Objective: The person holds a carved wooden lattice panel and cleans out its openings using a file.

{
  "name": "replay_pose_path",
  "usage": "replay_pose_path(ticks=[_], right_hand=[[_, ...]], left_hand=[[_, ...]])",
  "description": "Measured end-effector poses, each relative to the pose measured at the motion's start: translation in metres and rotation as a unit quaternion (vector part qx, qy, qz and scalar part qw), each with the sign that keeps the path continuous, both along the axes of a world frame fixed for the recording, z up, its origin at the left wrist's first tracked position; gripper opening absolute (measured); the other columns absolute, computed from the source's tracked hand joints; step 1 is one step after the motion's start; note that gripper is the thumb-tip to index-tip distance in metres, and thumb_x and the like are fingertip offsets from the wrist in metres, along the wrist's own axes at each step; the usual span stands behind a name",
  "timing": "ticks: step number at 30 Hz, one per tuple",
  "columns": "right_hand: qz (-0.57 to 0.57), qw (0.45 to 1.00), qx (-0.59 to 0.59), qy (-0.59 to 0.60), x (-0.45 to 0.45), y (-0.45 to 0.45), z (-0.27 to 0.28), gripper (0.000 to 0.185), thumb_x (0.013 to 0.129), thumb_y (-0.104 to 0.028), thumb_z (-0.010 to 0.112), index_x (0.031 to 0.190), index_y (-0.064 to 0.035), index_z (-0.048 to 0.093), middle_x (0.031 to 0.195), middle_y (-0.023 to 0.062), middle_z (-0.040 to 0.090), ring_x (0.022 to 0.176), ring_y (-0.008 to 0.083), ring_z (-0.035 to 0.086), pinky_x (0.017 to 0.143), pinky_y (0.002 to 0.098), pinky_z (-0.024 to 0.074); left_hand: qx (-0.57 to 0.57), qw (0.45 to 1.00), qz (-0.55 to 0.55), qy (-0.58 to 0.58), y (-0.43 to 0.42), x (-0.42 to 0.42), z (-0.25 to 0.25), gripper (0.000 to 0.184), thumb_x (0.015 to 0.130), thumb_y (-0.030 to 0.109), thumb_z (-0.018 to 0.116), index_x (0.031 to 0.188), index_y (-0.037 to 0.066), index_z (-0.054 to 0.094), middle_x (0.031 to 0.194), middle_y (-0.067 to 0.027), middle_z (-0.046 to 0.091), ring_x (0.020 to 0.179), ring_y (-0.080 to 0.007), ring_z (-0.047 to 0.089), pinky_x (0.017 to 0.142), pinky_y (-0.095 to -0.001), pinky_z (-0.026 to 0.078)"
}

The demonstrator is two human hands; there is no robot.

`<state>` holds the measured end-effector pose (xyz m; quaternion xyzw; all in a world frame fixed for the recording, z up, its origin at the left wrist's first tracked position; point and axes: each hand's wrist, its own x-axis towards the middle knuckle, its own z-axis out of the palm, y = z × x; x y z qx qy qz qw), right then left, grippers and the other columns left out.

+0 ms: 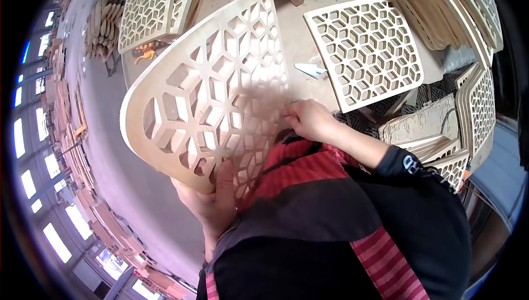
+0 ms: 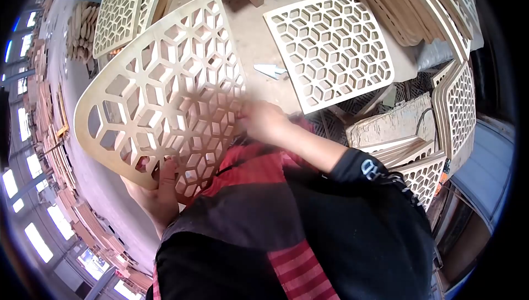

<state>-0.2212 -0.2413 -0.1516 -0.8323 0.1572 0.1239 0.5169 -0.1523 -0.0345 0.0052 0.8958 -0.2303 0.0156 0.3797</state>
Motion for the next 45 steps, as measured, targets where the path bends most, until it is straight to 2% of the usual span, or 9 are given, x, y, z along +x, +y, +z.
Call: replay_pose_path(ticks=[8,11,17,20,26,31,34,37,45], right_hand=[[0.03,0.999,0.018,-0.003,-0.03,-0.033,0.037,0.021,0.085,-0.009,0.064,0.103,-0.0029,0.071,0.11,0.014,0.069,0.097,0.0345,0.067,0.087,0.0385,0.0531],[0.023,0.999,-0.044,-0.016,-0.019,-0.011,0.014,0.021,0.087,-0.015,0.061,0.103,-0.0064,0.072,0.107,0.0137,0.07,0.096,0.0349,0.066,0.086,0.04,0.0531],[0.033,0.998,0.037,0.031,-0.015,-0.025,0.039,0.022,0.087,-0.012,0.061,0.104,-0.0052,0.072,0.101,0.0174,0.07,0.096,0.0356,0.066,0.087,0.0398,0.0526],[0.032,0.996,0.045,-0.063,-0.034,-0.04,0.032,0.022,0.087,-0.013,0.062,0.105,-0.005,0.072,0.101,0.0183,0.07,0.095,0.035,0.066,0.087,0.0399,0.0525],[0.061,0.997,-0.006,0.044,0.01,-0.008,0.004,0.024,0.088,-0.02,0.058,0.104,-0.0069,0.072,0.097,0.0169,0.07,0.096,0.0342,0.066,0.085,0.0411,0.0523],[0.064,0.998,0.02,-0.02,-0.019,-0.047,0.053,0.023,0.085,-0.012,0.064,0.106,-0.0066,0.073,0.101,0.0162,0.071,0.098,0.034,0.066,0.088,0.0393,0.0523],[0.05,0.998,-0.003,-0.045,-0.019,-0.041,0.032,0.022,0.085,-0.012,0.064,0.104,-0.0063,0.073,0.102,0.0152,0.071,0.097,0.0333,0.066,0.088,0.04,0.0523],[0.058,0.997,-0.011,0.052,0.012,-0.015,0.017,0.022,0.085,-0.011,0.064,0.104,-0.0057,0.073,0.101,0.0148,0.071,0.098,0.0327,0.066,0.088,0.0397,0.0523],[0.052,0.997,0.005,-0.058,-0.026,-0.04,0.039,0.02,0.086,-0.016,0.062,0.1,-0.0067,0.073,0.1,0.0158,0.07,0.095,0.0345,0.066,0.084,0.0423,0.0526]], left_hand=[[-0.027,0.994,0.072,0.072,-0.002,-0.007,0.0,0.036,0.08,0.005,0.072,0.115,0.003,0.063,0.122,-0.0165,0.05,0.11,-0.0324,0.054,0.093,-0.04,0.044],[0.049,0.998,0.017,0.045,0.001,-0.007,0.003,0.065,0.08,-0.005,0.069,0.137,-0.005,0.037,0.129,-0.0162,0.047,0.117,-0.0256,0.052,0.098,-0.035,0.045],[-0.022,0.984,0.112,0.134,-0.017,-0.011,0.014,0.072,0.079,0.0,0.07,0.14,-0.004,0.032,0.129,-0.0176,0.049,0.118,-0.0265,0.051,0.1,-0.0372,0.044],[-0.066,0.979,0.149,0.126,-0.019,-0.012,0.008,0.064,0.074,0.008,0.075,0.128,-0.006,0.045,0.122,-0.0161,0.049,0.111,-0.0253,0.053,0.096,-0.0382,0.044],[-0.031,0.985,0.14,0.098,-0.019,-0.013,0.01,0.064,0.074,0.007,0.075,0.13,-0.006,0.045,0.123,-0.016,0.049,0.111,-0.0249,0.053,0.096,-0.037,0.044],[-0.085,0.975,0.163,0.128,-0.019,-0.011,0.008,0.065,0.074,0.006,0.075,0.13,-0.005,0.045,0.123,-0.0164,0.049,0.111,-0.0255,0.053,0.096,-0.0377,0.044],[-0.057,0.977,0.164,0.125,-0.016,-0.012,0.008,0.066,0.074,0.005,0.075,0.131,-0.006,0.044,0.124,-0.016,0.048,0.112,-0.0256,0.054,0.097,-0.0374,0.044],[-0.06,0.979,0.148,0.13,-0.019,-0.012,0.008,0.065,0.074,0.004,0.075,0.131,-0.005,0.044,0.124,-0.0159,0.047,0.112,-0.0261,0.055,0.097,-0.0375,0.044],[-0.041,0.976,0.158,0.147,-0.009,-0.011,0.005,0.069,0.076,0.004,0.074,0.134,-0.006,0.038,0.124,-0.0157,0.05,0.112,-0.0243,0.054,0.096,-0.036,0.045]])
